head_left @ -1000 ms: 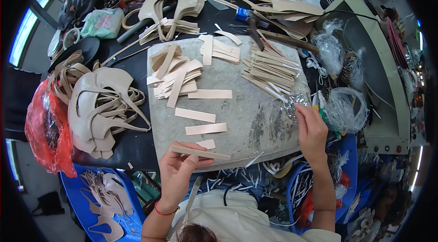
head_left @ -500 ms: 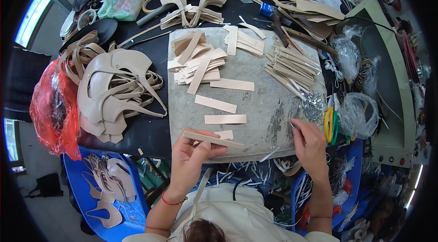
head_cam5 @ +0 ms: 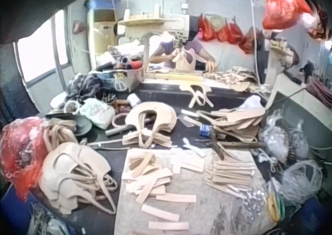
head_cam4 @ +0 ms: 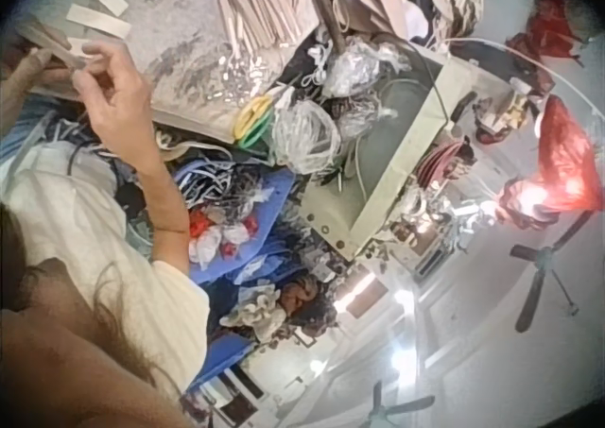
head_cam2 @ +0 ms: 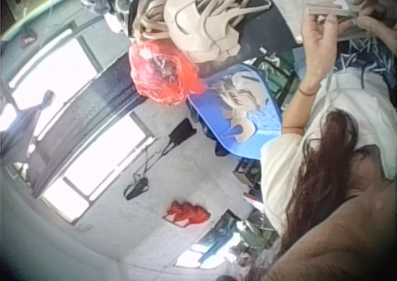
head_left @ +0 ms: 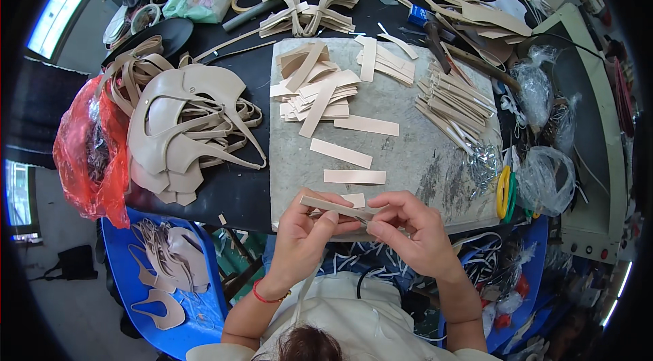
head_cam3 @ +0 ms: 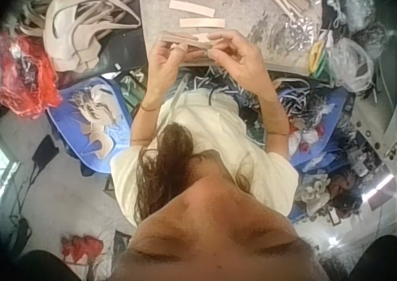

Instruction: The person sits at a cluttered workbench and repeatedly picks up beige shoe components and small rectangular strips. They align the strips with the shoe parts, seemingly checking fit or preparing for attachment, and place them back on the table. The process is repetitive, involving handling individual items one at a time without visible tools.

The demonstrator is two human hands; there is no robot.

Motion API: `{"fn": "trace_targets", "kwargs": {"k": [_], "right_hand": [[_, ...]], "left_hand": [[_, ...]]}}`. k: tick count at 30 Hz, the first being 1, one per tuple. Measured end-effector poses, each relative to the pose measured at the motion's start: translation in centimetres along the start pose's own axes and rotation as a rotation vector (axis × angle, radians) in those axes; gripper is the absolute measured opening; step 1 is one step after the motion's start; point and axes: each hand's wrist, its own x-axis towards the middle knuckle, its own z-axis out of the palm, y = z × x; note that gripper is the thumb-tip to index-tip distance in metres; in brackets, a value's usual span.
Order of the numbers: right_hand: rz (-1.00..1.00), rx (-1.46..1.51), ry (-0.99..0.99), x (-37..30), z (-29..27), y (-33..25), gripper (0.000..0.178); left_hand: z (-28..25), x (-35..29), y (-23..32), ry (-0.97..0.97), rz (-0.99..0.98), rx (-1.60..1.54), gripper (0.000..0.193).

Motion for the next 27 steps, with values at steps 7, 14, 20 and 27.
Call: {"fn": "trace_targets", "kwargs": {"k": [7, 14, 20, 27], "right_hand": [[-0.008, 0.027, 0.007, 0.21, 0.21, 0.37, 0.026], [0.029, 0.136, 0.025, 0.16, 0.40, 0.72, 0.022], [0.066, 0.254, 0.049, -0.03, 0.52, 0.69, 0.017], [0.082, 0.145, 0.086, -0.11, 0.86, 0.32, 0.011]], "left_hand": [[-0.19, 0.06, 0.12, -0.036, 0.009, 0.040, 0.010], [-0.34, -0.01, 0.10, -0.043, 0.003, 0.059, 0.008], [-0.22, -0.04, 0.29, -0.058, -0.008, 0.035, 0.008], [-0.05, -0.27, 0.65, -0.059, 0.008, 0.040, 0.006]]}}
